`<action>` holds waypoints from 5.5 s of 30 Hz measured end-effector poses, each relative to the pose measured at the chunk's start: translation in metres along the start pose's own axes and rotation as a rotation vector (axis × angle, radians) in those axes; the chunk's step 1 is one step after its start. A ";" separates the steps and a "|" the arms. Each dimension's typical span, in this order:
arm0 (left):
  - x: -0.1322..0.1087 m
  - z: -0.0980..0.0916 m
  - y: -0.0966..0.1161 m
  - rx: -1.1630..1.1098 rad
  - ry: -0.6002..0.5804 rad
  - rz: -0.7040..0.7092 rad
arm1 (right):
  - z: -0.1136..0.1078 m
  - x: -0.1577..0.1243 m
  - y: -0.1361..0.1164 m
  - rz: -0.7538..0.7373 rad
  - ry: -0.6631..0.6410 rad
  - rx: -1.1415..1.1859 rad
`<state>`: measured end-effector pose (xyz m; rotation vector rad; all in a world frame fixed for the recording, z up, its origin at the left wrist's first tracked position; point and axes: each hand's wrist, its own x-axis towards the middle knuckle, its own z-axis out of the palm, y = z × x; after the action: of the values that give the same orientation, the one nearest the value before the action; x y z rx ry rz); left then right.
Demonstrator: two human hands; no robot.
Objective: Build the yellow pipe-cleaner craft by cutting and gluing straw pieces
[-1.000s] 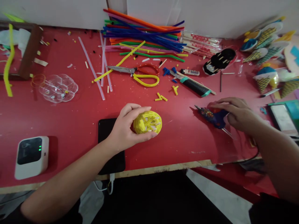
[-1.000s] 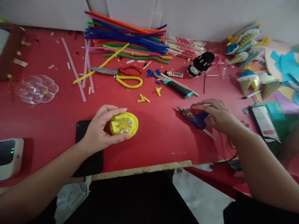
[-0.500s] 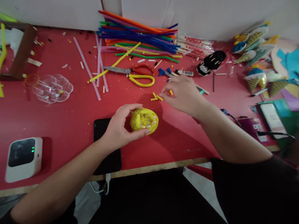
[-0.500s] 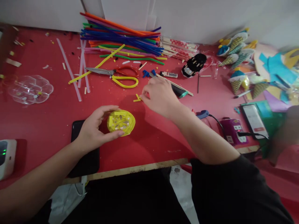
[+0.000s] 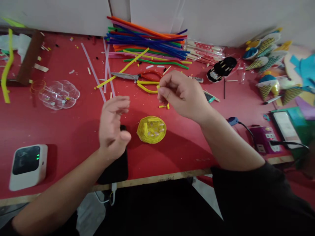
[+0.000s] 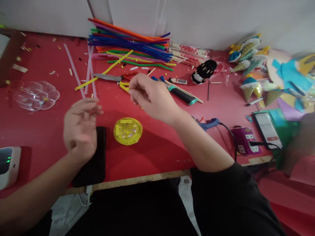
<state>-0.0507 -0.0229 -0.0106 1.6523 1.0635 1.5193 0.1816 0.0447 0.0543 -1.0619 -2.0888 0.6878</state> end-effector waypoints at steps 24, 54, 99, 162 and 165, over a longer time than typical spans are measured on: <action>0.020 -0.015 0.098 0.281 -0.379 0.248 | -0.019 -0.046 -0.080 -0.321 -0.080 0.106; 0.019 0.001 0.101 0.398 -0.322 0.340 | -0.017 -0.066 -0.079 -0.401 0.090 -0.123; -0.030 0.020 0.029 0.422 -0.245 0.054 | -0.006 -0.125 0.006 0.333 0.625 0.368; -0.010 0.009 0.025 0.134 -0.361 -0.029 | -0.007 -0.016 0.006 -0.214 -0.424 0.270; -0.010 0.010 0.025 0.121 -0.357 -0.031 | -0.006 -0.016 0.004 -0.218 -0.413 0.267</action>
<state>-0.0379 -0.0427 0.0050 1.8924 0.9926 1.1015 0.1952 0.0343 0.0503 -0.5663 -2.3257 1.1103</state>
